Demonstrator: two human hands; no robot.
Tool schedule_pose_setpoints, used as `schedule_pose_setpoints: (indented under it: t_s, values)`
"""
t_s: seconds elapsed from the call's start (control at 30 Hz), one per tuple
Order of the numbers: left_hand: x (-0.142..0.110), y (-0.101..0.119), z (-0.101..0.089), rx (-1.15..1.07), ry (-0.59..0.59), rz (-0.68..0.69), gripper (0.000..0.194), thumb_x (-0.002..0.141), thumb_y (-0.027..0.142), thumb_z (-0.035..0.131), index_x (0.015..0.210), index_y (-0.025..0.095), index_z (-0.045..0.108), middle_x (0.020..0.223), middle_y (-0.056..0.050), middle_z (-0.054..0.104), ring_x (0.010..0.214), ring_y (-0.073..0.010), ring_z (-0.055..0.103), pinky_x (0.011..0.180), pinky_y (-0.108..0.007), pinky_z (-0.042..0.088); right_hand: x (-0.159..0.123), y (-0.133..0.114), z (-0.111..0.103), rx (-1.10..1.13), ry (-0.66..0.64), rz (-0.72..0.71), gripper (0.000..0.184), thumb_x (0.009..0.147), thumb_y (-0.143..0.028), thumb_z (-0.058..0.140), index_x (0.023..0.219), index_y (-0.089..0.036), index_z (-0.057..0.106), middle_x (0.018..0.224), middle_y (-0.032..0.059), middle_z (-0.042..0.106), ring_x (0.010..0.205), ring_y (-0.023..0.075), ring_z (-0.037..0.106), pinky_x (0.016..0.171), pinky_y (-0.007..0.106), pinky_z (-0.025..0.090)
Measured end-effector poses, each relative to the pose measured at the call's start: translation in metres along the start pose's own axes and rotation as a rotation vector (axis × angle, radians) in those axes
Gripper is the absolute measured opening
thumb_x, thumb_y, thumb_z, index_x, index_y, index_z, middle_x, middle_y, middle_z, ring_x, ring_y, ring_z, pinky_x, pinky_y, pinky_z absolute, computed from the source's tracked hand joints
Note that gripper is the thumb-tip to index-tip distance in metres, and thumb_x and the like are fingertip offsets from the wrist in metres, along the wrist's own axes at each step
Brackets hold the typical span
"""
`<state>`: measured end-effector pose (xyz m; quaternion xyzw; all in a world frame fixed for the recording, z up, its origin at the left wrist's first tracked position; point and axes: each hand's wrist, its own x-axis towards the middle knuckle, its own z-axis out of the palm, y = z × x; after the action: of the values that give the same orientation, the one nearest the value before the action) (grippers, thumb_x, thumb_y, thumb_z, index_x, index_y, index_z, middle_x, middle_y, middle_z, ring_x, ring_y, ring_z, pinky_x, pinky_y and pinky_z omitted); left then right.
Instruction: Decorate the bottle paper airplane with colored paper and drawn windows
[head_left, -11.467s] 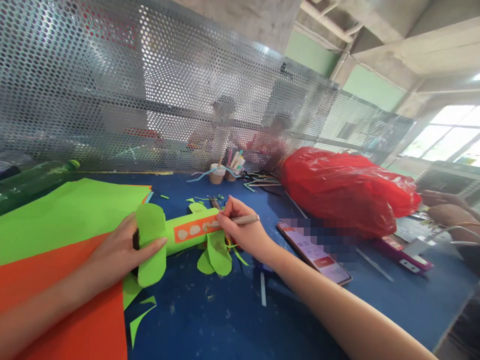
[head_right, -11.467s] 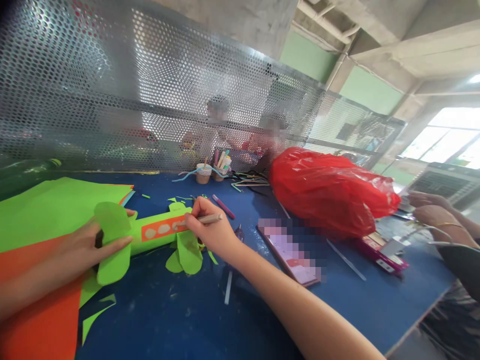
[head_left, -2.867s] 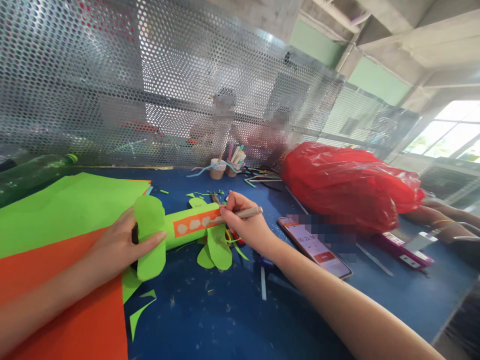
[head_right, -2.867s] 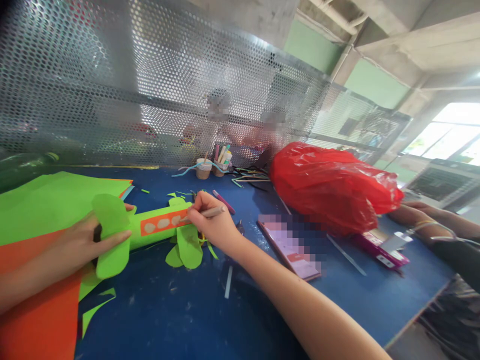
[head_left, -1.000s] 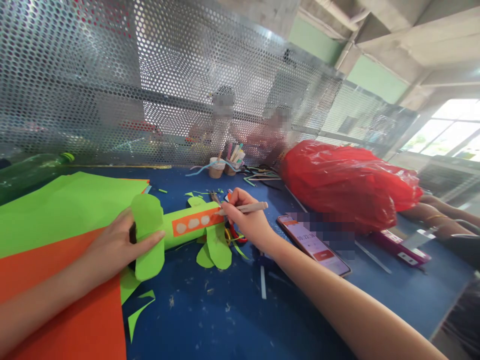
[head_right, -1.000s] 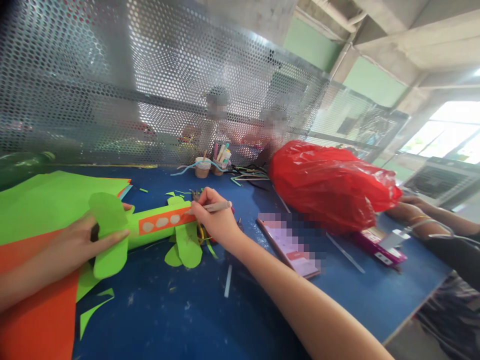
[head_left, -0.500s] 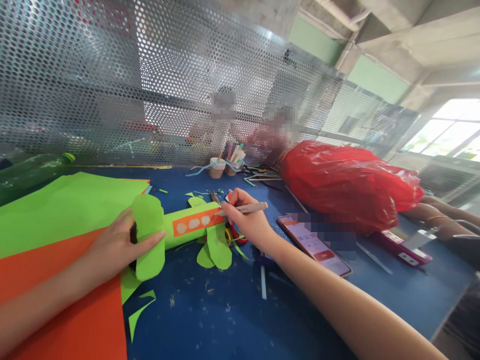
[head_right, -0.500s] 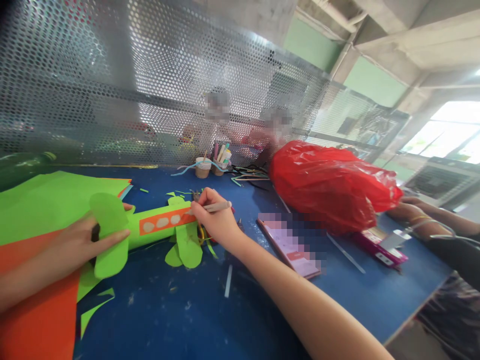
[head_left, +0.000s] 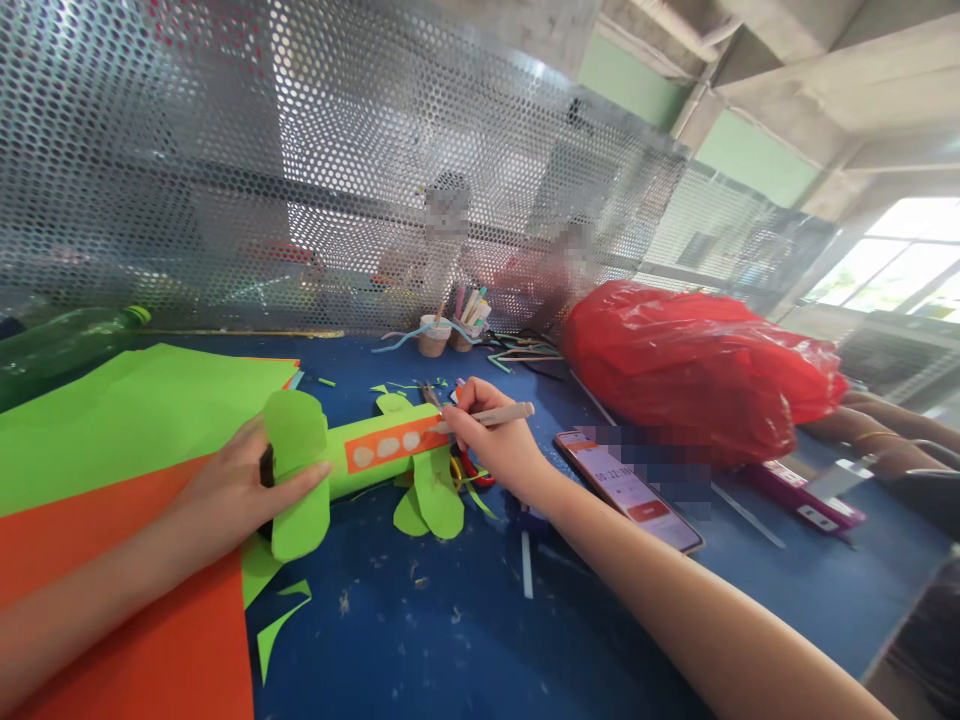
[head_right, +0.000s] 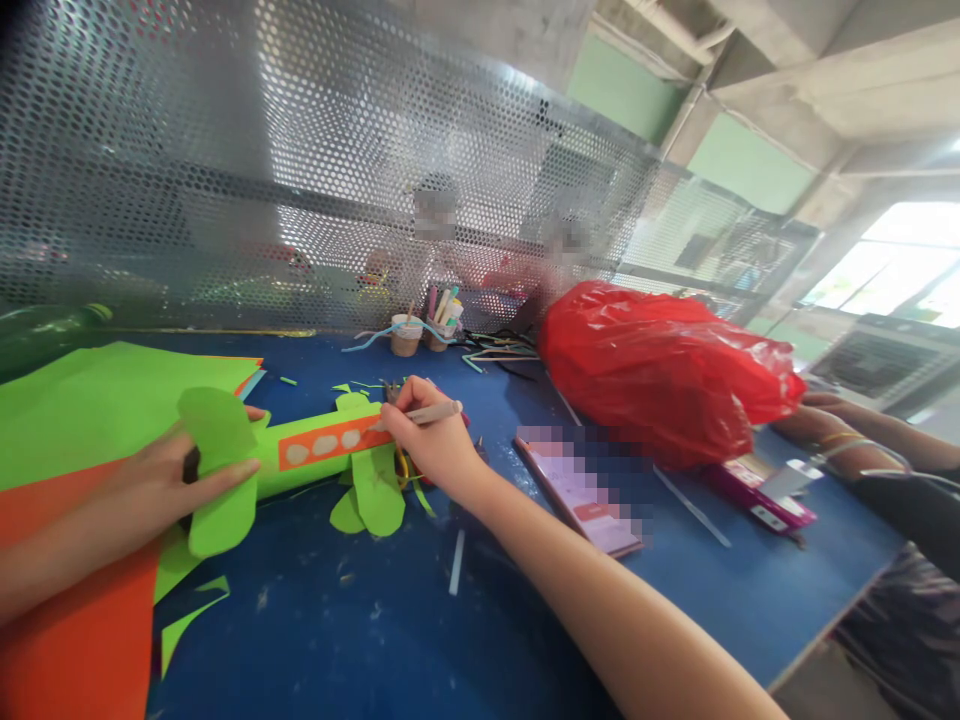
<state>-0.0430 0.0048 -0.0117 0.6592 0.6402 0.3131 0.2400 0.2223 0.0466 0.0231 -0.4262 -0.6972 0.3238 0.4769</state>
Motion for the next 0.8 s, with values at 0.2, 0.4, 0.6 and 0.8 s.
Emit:
schedule_pose_setpoints:
  t_s: [0.2,0.4,0.6,0.8]
  values:
    - [0.0012,0.0012,0.0012,-0.003,0.010,0.008,0.071,0.069,0.075,0.050,0.121,0.027,0.057,0.122,-0.005,0.060,0.107,-0.0315,0.058,0.094,-0.043,0.044,0.0007,0.0007,0.0004,-0.045,0.011,-0.018,0.025,0.078,-0.029,0.060,0.063,-0.023,0.041,0.057,-0.0054,0.046,0.053,0.0117,0.042,0.049,0.024,0.030]
    - [0.0010,0.0003,0.0007,-0.014,0.003,0.002,0.072,0.069,0.075,0.051,0.121,0.026,0.057,0.119,-0.005,0.061,0.104,-0.0309,0.059,0.093,-0.042,0.045,0.0010,0.0007,0.0008,-0.029,0.016,-0.008,0.024,0.078,-0.029,0.060,0.064,-0.023,0.041,0.057,-0.0055,0.046,0.052,0.0115,0.042,0.049,0.024,0.031]
    - [0.0018,-0.0009,0.0012,-0.006,0.025,0.014,0.073,0.068,0.075,0.051,0.120,0.025,0.058,0.121,-0.007,0.061,0.107,-0.0321,0.058,0.095,-0.043,0.044,0.0005,0.0012,0.0011,-0.020,0.015,-0.006,0.024,0.078,-0.029,0.060,0.064,-0.023,0.041,0.056,-0.0060,0.046,0.051,0.0112,0.042,0.049,0.024,0.031]
    - [0.0037,-0.0035,0.0027,0.020,0.028,0.016,0.071,0.069,0.075,0.050,0.119,0.025,0.059,0.119,-0.007,0.062,0.106,-0.0324,0.058,0.093,-0.043,0.044,0.0006,0.0011,0.0013,-0.031,0.027,-0.013,0.024,0.078,-0.028,0.060,0.063,-0.023,0.041,0.057,-0.0056,0.046,0.052,0.0112,0.043,0.049,0.024,0.031]
